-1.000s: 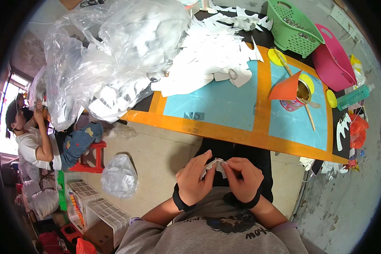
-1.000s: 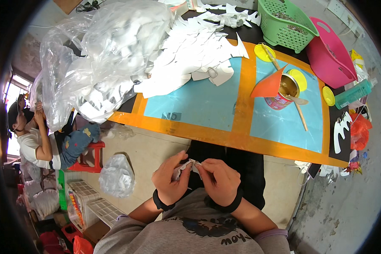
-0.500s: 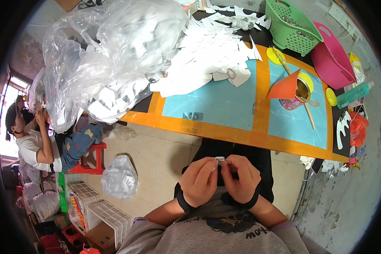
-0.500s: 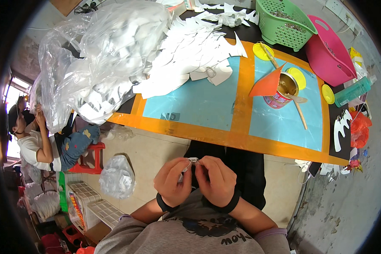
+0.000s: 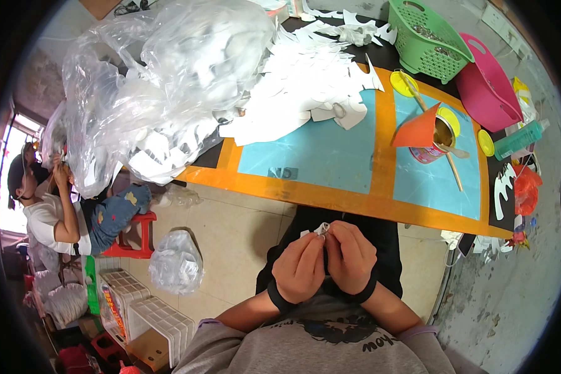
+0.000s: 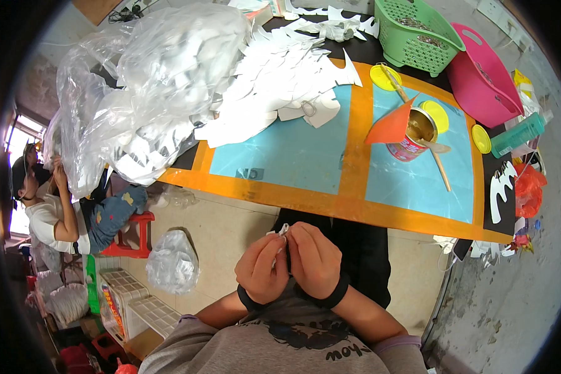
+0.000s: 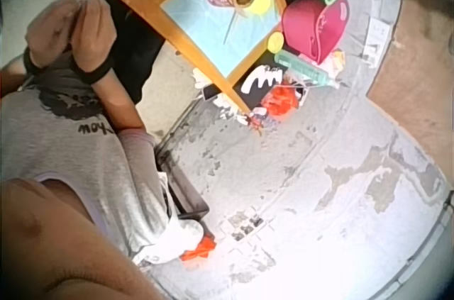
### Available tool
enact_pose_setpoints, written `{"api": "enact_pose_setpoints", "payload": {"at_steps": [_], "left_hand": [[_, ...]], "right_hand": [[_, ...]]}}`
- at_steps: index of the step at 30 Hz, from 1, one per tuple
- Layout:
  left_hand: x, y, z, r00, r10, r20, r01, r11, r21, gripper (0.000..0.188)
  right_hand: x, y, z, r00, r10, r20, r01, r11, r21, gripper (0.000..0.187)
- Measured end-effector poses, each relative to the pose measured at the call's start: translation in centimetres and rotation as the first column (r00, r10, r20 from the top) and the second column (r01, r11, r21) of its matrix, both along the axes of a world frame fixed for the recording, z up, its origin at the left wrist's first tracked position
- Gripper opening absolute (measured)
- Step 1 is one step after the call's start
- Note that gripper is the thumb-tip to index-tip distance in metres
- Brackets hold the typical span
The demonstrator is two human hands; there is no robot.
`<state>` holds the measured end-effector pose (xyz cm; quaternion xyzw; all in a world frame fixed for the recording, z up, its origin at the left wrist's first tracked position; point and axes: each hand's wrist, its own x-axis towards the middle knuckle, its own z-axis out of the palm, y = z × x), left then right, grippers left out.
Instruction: The recorder applies glue to small white material pieces and inserts metal eyelet rings.
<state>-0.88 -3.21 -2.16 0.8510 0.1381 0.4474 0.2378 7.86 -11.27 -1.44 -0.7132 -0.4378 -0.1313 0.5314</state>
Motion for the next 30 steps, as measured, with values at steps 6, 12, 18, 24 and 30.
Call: {"api": "enact_pose_setpoints", "payload": {"at_steps": [6,12,18,24,30], "left_hand": [[-0.8,1.7,1.4,0.989,-0.14,-0.048,0.106,0.897,-0.429,0.017],[-1.2,3.6,3.0,0.896,-0.427,0.121,0.298,0.377,-0.877,0.018],[-0.6,3.3,3.3,0.91,-0.411,0.059,0.393,0.805,-0.444,0.036],[-0.7,2.6,3.1,0.944,-0.329,-0.01,0.31,0.897,-0.315,0.053],[-0.7,3.5,3.3,0.953,-0.301,-0.028,0.295,0.947,-0.129,0.064]], "right_hand": [[1.2,-1.8,0.8,0.885,0.176,-0.431,-0.174,0.984,0.045,0.019],[2.1,-3.2,2.8,0.539,0.326,-0.776,-0.255,0.942,0.219,0.013],[2.6,-3.5,3.4,0.928,0.287,-0.239,-0.269,0.957,0.104,0.021],[1.6,-4.2,2.1,0.907,0.337,-0.252,-0.264,0.922,0.283,0.028],[1.5,-4.0,1.5,0.692,0.484,-0.535,-0.198,0.84,0.504,0.045]]}}
